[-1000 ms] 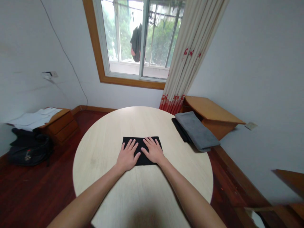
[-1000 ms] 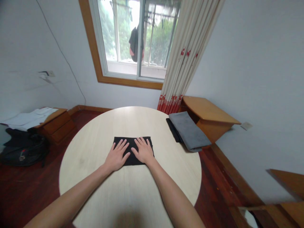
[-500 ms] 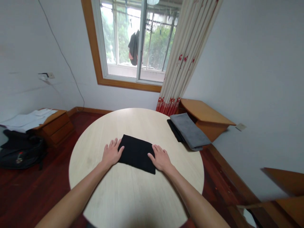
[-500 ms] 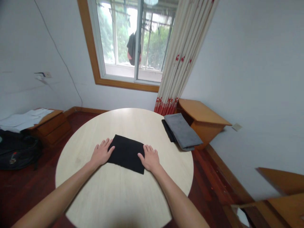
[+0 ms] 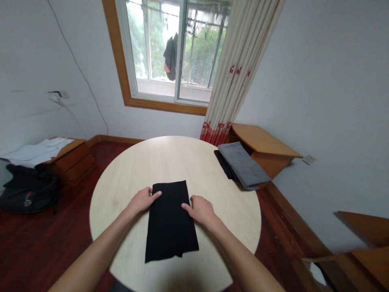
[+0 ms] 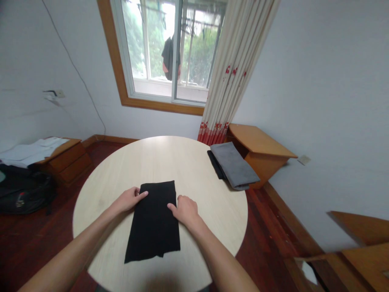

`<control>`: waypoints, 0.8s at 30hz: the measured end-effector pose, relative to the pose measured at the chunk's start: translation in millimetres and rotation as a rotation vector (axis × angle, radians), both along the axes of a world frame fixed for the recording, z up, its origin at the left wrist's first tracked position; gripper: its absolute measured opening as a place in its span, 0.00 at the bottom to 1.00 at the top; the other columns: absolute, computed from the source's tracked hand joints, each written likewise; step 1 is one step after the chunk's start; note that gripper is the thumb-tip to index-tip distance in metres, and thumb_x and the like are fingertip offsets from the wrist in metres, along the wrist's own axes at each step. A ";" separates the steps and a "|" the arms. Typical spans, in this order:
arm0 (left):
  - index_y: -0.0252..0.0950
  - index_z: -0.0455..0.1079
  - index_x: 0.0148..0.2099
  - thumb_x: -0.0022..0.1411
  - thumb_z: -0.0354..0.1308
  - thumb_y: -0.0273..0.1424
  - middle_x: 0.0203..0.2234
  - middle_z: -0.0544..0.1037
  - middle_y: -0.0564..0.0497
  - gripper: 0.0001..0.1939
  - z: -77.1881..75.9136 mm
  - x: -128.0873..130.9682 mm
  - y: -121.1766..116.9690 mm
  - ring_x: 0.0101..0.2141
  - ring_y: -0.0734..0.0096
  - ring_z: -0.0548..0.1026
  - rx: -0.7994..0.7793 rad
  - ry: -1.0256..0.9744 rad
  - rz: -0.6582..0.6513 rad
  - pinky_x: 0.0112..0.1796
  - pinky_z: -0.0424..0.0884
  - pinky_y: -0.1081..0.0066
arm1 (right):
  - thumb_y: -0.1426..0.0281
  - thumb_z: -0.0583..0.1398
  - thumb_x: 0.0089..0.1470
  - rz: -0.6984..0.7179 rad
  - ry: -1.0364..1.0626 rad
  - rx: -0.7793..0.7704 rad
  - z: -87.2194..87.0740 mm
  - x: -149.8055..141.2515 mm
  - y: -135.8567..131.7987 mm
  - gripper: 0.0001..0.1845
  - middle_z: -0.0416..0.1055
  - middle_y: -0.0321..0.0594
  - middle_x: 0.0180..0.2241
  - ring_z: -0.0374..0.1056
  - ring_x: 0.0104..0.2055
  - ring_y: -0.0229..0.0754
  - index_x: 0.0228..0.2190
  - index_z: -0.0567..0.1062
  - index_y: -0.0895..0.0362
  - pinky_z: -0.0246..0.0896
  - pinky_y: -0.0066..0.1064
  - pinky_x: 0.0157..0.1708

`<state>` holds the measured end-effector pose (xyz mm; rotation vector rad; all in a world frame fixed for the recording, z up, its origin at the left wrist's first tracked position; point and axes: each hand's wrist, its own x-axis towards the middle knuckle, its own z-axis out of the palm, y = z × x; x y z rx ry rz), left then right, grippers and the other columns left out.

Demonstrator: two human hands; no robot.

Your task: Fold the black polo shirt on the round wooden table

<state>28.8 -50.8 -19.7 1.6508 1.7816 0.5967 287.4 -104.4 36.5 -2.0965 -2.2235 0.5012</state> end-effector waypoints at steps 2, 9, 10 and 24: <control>0.38 0.67 0.32 0.48 0.64 0.55 0.25 0.76 0.50 0.25 -5.5 7.0 6.1 0.29 0.60 0.74 0.020 -0.194 0.011 0.30 0.64 0.67 | 0.54 0.59 0.59 -0.005 0.103 0.000 -10.9 3.3 8.2 0.24 0.78 0.54 0.44 0.74 0.45 0.54 0.45 0.77 0.61 0.63 0.37 0.39; 0.39 0.59 0.36 0.49 0.70 0.47 0.27 0.76 0.56 0.26 23.2 40.5 -9.7 0.28 0.70 0.74 0.010 -0.959 -0.099 0.30 0.69 0.72 | 0.58 0.65 0.52 -0.024 0.707 0.032 -43.0 24.1 18.5 0.26 0.77 0.49 0.44 0.73 0.44 0.51 0.49 0.74 0.59 0.65 0.41 0.46; 0.39 0.59 0.36 0.50 0.70 0.46 0.28 0.76 0.56 0.26 31.0 44.2 -13.4 0.28 0.71 0.75 0.019 -0.991 -0.132 0.31 0.69 0.73 | 0.56 0.66 0.51 -0.007 0.871 0.023 -45.5 26.5 19.6 0.28 0.77 0.48 0.47 0.72 0.47 0.51 0.50 0.73 0.58 0.65 0.42 0.49; 0.38 0.65 0.49 0.56 0.63 0.55 0.59 0.71 0.36 0.30 48.2 91.6 0.1 0.58 0.52 0.71 0.273 -0.867 -0.356 0.54 0.68 0.57 | 0.50 0.69 0.44 -0.077 1.297 0.329 46.0 129.4 28.2 0.33 0.77 0.46 0.50 0.74 0.51 0.54 0.48 0.72 0.52 0.70 0.47 0.50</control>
